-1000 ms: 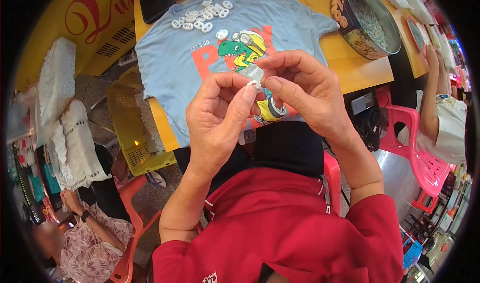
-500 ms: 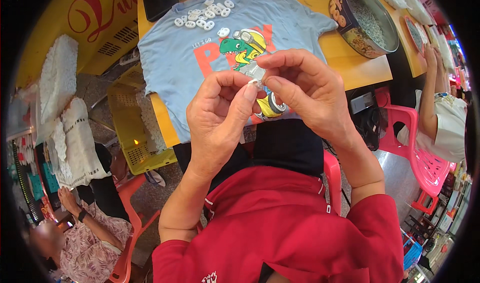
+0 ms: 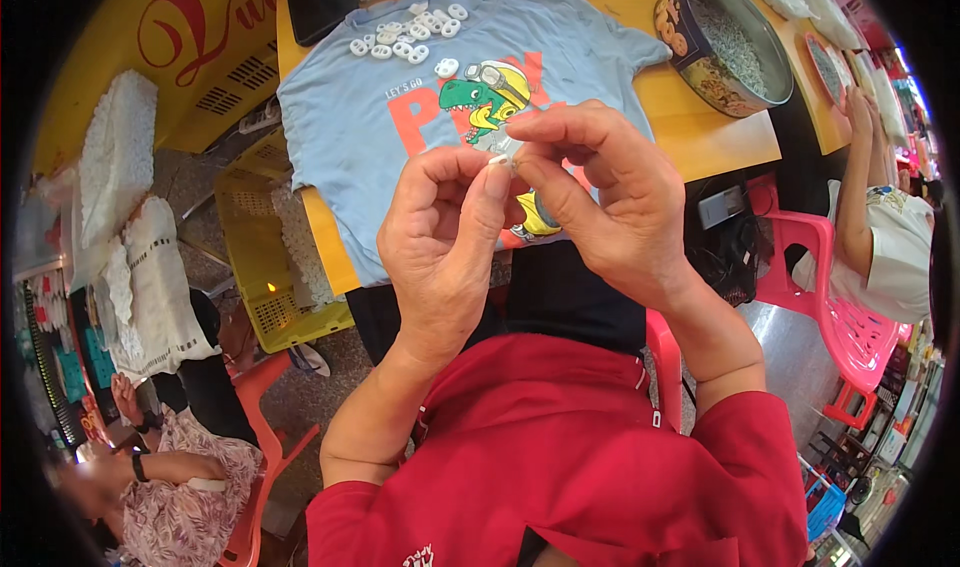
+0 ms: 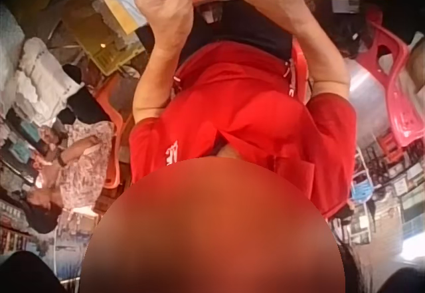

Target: Attaching small white plastic fasteners to a t-shirt at a manual assembly workstation.

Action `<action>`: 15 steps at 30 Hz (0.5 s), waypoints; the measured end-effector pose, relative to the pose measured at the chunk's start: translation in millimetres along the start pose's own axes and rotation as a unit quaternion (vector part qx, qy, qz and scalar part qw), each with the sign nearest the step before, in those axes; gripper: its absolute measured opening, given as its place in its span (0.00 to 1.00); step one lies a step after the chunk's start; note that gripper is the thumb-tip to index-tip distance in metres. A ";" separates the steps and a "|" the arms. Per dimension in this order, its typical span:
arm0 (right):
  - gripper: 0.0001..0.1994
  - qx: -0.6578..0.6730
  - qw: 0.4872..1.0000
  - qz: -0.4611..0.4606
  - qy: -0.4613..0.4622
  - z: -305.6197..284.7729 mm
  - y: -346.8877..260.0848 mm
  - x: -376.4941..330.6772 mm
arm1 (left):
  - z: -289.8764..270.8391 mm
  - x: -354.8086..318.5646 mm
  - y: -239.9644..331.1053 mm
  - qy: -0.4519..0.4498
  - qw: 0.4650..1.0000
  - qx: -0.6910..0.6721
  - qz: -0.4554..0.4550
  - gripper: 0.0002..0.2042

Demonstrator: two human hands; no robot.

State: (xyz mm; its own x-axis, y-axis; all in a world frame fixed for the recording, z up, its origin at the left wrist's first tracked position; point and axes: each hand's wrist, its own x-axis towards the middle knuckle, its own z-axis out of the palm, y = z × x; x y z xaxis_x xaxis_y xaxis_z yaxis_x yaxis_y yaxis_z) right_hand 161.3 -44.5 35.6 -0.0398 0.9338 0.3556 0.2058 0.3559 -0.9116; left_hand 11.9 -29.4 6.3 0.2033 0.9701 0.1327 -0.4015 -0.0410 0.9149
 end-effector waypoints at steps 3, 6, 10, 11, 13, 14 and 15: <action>0.13 -0.005 1.000 -0.006 0.003 3.5 3.6 -0.3 | -0.4 -0.9 -2.1 0.005 1.000 0.003 0.004 0.06; 0.13 -0.011 1.000 0.002 0.004 6.7 5.9 1.3 | -0.4 -0.7 -4.5 0.013 1.000 -0.003 0.009 0.06; 0.11 -0.010 0.999 0.043 0.010 10.0 13.8 6.0 | -5.6 5.9 -12.1 0.028 0.999 -0.006 -0.027 0.06; 0.11 -0.009 0.999 0.042 0.009 11.7 14.7 6.0 | -6.5 7.4 -12.7 0.033 0.998 -0.027 -0.045 0.07; 0.10 0.060 0.993 0.094 0.030 12.6 14.9 7.0 | -6.8 10.1 -9.8 0.027 0.997 -0.047 -0.051 0.07; 0.10 0.060 0.993 0.093 0.030 11.8 13.4 7.6 | -7.1 11.1 -7.9 0.022 0.996 -0.067 -0.057 0.07; 0.10 0.069 0.992 0.104 0.022 10.0 11.2 7.6 | -7.6 11.5 -6.7 0.022 0.996 -0.067 -0.057 0.07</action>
State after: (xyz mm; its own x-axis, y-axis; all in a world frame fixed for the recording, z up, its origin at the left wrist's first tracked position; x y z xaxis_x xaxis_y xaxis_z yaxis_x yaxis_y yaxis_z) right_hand 153.5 -33.1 26.0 0.0329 0.9862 0.1622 0.0688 0.1597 -0.9848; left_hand 10.1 -16.1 -1.2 0.2152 0.9765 0.0118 -0.4948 0.0986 0.8634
